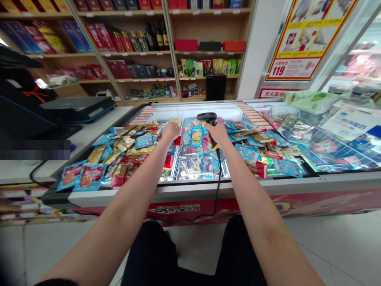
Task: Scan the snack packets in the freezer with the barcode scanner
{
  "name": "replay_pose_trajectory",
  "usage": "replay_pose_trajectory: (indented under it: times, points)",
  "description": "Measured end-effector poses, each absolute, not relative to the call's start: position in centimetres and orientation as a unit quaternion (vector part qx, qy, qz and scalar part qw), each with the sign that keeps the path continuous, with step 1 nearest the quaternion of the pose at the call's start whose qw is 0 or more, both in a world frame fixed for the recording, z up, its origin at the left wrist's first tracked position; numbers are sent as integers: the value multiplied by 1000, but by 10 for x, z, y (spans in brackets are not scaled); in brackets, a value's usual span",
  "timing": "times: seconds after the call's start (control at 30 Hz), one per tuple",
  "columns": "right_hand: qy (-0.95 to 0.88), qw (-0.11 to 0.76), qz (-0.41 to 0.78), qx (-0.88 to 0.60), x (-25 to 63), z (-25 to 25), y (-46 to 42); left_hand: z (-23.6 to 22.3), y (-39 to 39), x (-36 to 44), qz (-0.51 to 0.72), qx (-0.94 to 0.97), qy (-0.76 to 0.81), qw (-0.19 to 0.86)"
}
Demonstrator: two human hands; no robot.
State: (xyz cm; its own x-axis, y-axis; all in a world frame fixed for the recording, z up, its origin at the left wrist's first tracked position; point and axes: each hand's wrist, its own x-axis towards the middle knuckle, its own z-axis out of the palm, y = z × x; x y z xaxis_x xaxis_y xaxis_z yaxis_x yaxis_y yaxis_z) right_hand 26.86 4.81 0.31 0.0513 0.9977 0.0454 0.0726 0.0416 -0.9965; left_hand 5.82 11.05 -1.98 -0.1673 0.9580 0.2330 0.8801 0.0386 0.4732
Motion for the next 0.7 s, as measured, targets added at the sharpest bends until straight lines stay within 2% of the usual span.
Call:
replay_pose_trajectory:
  times: [0.1,0.33,0.53,0.7]
  points:
    - [-525,491,456,-524,250,0,58,-25,119,47,196,629,750,61]
    - [-494,492,499,-515,245,-6,65,-36,119,50,140,652,744,42]
    - [-488,506,496,-510,252,-8,68,-25,110,64,153,696,700,50]
    - [-491,501,494,-513,250,-8,67,-29,103,68,226,654,722,15]
